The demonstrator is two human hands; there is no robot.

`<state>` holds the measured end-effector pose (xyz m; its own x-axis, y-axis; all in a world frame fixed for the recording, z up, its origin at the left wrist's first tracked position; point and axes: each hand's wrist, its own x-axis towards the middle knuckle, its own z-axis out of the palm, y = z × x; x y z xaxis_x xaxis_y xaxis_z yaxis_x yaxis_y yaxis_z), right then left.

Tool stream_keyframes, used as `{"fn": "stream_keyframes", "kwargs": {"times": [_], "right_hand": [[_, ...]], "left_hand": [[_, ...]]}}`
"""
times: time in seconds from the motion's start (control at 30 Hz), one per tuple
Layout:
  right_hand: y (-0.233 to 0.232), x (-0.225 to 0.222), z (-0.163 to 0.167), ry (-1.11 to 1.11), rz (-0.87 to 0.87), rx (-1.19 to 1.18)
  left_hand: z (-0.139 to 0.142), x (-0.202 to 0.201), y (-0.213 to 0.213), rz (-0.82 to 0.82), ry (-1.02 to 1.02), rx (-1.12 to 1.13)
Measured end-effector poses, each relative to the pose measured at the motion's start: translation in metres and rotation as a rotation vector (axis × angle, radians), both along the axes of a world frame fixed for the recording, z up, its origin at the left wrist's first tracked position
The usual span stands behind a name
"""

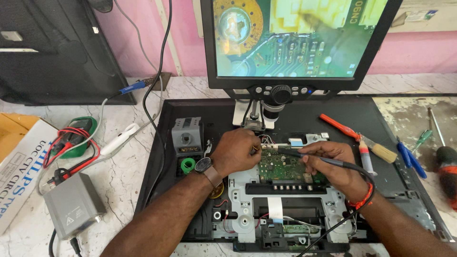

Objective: The person uses a soldering iron and solder wire to reflow or repair joints on a green circuit board mounted in a disassembled appliance. They repeatedly apply heat and solder to specific points while referencing a digital microscope display.

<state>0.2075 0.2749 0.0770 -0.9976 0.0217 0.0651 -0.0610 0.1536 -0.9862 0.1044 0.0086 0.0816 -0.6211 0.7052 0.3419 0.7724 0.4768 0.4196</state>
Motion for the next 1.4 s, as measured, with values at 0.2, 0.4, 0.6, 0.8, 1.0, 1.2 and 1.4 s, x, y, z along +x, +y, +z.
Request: {"fn": "stream_keyframes", "kwargs": {"times": [0.2,0.4,0.6,0.8,1.0,1.2,1.4], "right_hand": [[-0.0010,-0.0004,-0.0003,-0.033,0.000,0.024],[-0.0020,0.0003,0.0006,-0.019,0.004,0.031],[-0.0023,-0.0010,-0.0015,-0.021,0.008,0.036],[-0.0020,-0.0021,-0.0011,-0.030,0.007,0.033],[-0.0023,-0.0016,-0.0020,-0.016,0.004,0.034],[-0.0008,-0.0018,-0.0037,0.008,0.016,0.041],[-0.0006,0.0001,-0.0025,-0.003,0.020,0.011]], "left_hand": [[-0.0016,0.0005,0.0007,-0.004,0.009,0.022],[-0.0010,0.0000,0.0029,-0.002,-0.011,0.021],[0.0000,0.0011,0.0035,0.018,-0.035,0.010],[0.0002,0.0015,0.0047,0.033,-0.044,-0.012],[0.0005,0.0017,0.0056,0.036,-0.047,-0.035],[0.0001,0.0014,0.0052,0.018,-0.024,-0.007],[-0.0003,0.0024,0.0049,0.027,-0.020,0.014]]}}
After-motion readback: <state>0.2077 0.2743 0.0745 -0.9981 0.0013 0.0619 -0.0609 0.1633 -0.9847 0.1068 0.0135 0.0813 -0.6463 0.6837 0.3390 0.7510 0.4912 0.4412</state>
